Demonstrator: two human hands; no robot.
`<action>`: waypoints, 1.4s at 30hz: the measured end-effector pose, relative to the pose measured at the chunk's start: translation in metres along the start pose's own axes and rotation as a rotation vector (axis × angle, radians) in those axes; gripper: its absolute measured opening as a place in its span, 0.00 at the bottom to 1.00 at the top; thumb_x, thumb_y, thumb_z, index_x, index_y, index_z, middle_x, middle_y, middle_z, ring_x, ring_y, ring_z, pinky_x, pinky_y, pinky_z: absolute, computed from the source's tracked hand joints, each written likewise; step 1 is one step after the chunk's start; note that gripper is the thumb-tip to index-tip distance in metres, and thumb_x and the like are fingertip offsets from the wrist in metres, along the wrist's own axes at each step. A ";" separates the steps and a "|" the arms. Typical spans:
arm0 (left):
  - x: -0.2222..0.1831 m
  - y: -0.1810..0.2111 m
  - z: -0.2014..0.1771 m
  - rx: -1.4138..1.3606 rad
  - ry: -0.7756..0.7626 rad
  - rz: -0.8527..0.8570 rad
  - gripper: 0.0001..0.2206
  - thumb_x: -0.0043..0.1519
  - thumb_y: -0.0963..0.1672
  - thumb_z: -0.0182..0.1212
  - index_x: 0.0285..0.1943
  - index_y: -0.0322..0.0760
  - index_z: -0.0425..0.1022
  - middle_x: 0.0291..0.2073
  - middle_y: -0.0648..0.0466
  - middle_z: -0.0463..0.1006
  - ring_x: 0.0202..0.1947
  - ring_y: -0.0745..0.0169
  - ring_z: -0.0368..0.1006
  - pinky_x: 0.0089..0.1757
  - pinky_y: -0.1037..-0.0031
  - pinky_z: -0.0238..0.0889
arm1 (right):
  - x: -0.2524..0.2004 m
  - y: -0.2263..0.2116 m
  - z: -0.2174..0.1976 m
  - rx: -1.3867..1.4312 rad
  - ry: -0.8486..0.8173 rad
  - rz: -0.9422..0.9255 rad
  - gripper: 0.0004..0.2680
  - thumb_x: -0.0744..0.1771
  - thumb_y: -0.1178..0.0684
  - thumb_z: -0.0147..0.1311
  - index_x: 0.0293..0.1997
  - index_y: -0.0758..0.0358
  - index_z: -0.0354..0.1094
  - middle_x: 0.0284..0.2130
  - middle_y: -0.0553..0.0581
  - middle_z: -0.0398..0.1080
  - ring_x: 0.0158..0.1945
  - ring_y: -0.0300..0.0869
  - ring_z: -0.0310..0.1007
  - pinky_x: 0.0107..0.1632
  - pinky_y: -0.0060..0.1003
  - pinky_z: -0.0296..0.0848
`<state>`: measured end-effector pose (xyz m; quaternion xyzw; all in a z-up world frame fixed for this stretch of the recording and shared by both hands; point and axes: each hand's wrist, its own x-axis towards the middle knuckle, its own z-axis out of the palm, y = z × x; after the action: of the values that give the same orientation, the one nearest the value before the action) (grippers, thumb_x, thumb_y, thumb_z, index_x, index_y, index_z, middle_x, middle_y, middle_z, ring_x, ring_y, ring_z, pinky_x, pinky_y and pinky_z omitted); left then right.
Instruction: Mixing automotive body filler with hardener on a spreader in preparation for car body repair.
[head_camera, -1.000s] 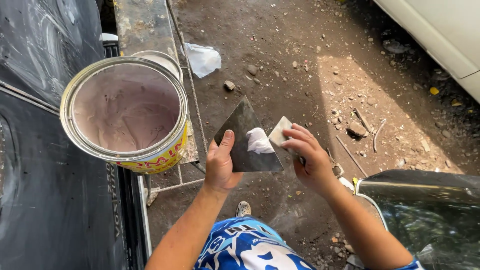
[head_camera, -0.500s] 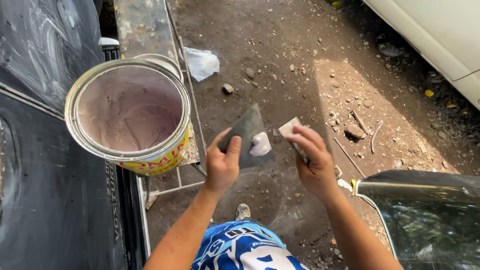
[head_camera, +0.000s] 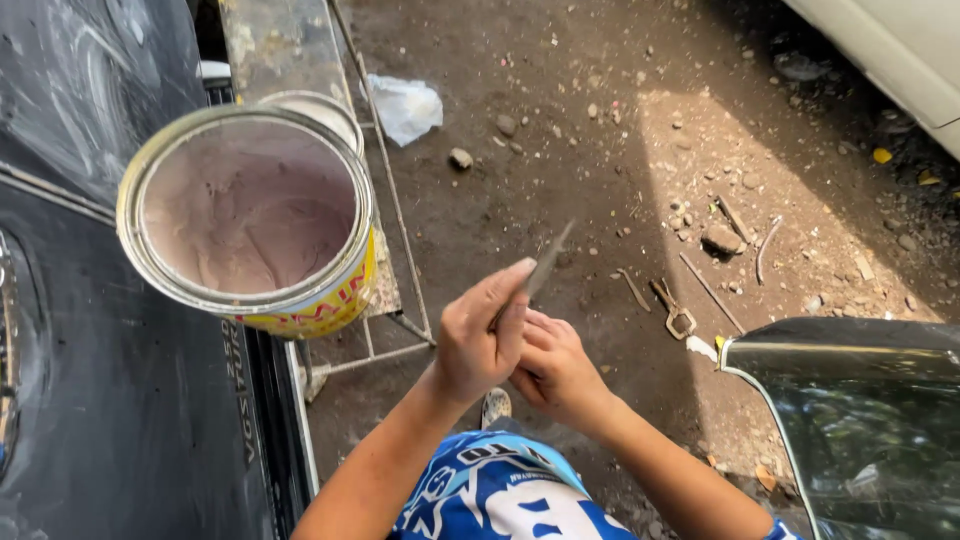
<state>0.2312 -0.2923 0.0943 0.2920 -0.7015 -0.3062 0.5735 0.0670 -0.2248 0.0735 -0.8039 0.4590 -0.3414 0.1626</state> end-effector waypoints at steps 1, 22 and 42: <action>0.002 -0.003 -0.001 0.044 0.028 0.015 0.11 0.71 0.39 0.54 0.60 0.26 0.74 0.48 0.38 0.81 0.47 0.45 0.82 0.46 0.66 0.76 | -0.003 0.007 0.003 0.012 -0.010 -0.015 0.11 0.64 0.57 0.61 0.51 0.60 0.73 0.55 0.60 0.72 0.65 0.59 0.68 0.64 0.52 0.65; -0.045 -0.024 0.042 -0.349 0.392 -0.676 0.12 0.70 0.43 0.54 0.57 0.30 0.77 0.37 0.52 0.80 0.37 0.67 0.73 0.40 0.74 0.68 | -0.004 0.084 -0.064 0.328 -0.071 0.128 0.13 0.68 0.59 0.55 0.60 0.64 0.69 0.68 0.65 0.63 0.71 0.53 0.63 0.70 0.43 0.61; -0.133 0.045 -0.017 0.435 0.579 -0.360 0.12 0.69 0.42 0.54 0.55 0.25 0.76 0.43 0.41 0.84 0.42 0.50 0.83 0.43 0.65 0.75 | -0.010 -0.017 -0.020 0.304 -0.219 -0.431 0.16 0.64 0.55 0.57 0.59 0.56 0.70 0.64 0.65 0.63 0.72 0.62 0.57 0.69 0.57 0.59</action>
<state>0.2678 -0.1637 0.0483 0.5987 -0.4971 -0.1513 0.6095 0.0597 -0.2065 0.0937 -0.8814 0.2008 -0.3441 0.2538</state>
